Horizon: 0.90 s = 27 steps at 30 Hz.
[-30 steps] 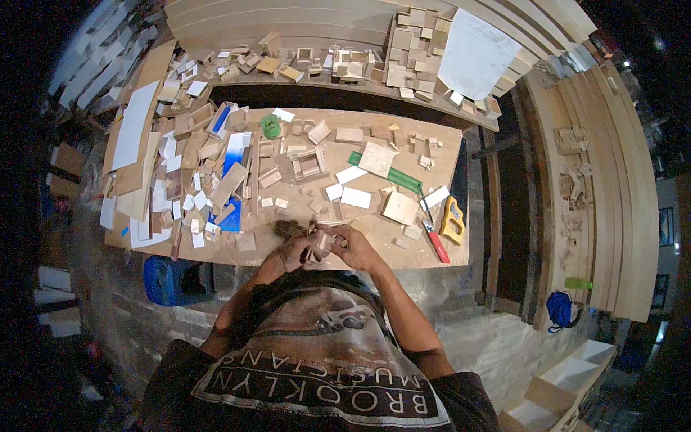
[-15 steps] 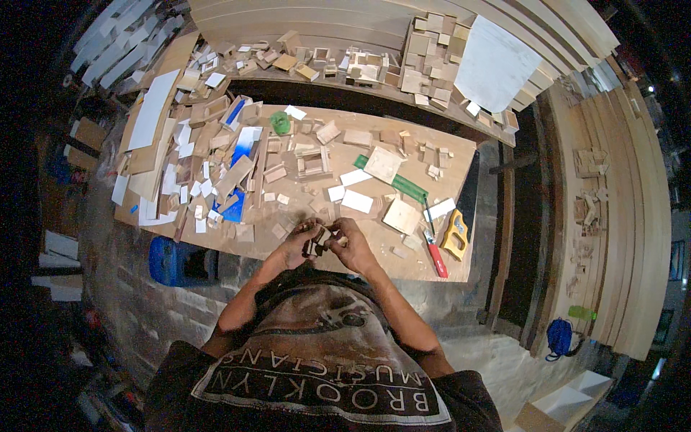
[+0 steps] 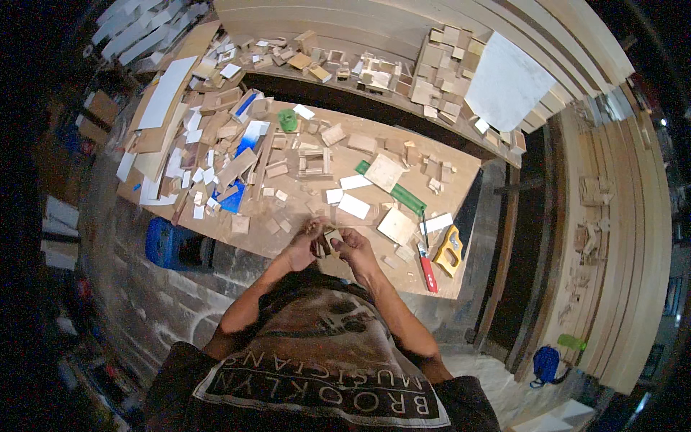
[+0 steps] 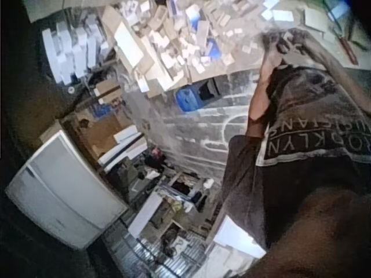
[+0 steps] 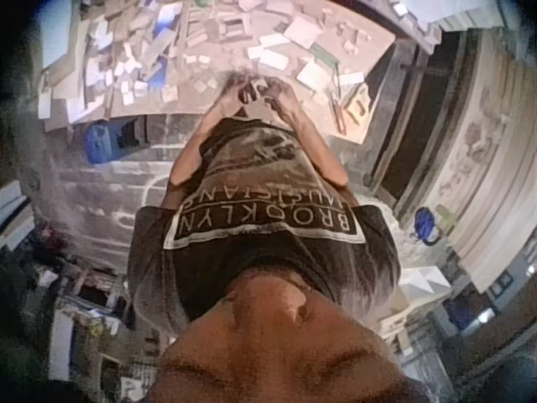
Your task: The person fits small wooden pieces together by hand on a cluttered workbench to assemble small box-like structures.
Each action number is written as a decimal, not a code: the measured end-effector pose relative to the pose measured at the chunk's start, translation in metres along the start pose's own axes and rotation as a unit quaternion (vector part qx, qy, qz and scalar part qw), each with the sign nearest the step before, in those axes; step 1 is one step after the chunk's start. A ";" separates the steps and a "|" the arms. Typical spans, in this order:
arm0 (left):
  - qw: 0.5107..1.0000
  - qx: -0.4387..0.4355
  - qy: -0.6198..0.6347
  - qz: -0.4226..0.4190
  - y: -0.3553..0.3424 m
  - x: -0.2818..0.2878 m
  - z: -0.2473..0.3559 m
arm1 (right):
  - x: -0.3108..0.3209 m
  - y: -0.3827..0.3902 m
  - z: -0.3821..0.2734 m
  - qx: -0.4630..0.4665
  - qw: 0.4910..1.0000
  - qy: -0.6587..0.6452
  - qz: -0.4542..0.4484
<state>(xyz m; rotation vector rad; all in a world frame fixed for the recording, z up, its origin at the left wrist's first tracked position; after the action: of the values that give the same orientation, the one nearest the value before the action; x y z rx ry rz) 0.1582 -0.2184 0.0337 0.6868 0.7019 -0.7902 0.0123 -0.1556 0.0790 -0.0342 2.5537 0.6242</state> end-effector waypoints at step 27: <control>0.995 -0.096 0.014 -0.007 -0.002 -0.015 -0.003 | 0.007 -0.020 0.018 -0.028 0.993 0.095 -0.069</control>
<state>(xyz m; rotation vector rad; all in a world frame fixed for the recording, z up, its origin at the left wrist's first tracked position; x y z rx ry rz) 0.1479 -0.2112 0.0429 0.5215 0.7980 -0.7159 0.0179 -0.1645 0.0535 -0.3000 2.6865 0.6669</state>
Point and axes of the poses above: each hand's wrist, its own y-axis away from the middle knuckle, its own x-axis out of the back of the hand, z = x × y, the point moved 5 cm from there along -y, towards the middle knuckle, and after that the axes turned 13 degrees about -z, right-handed, at the moved point
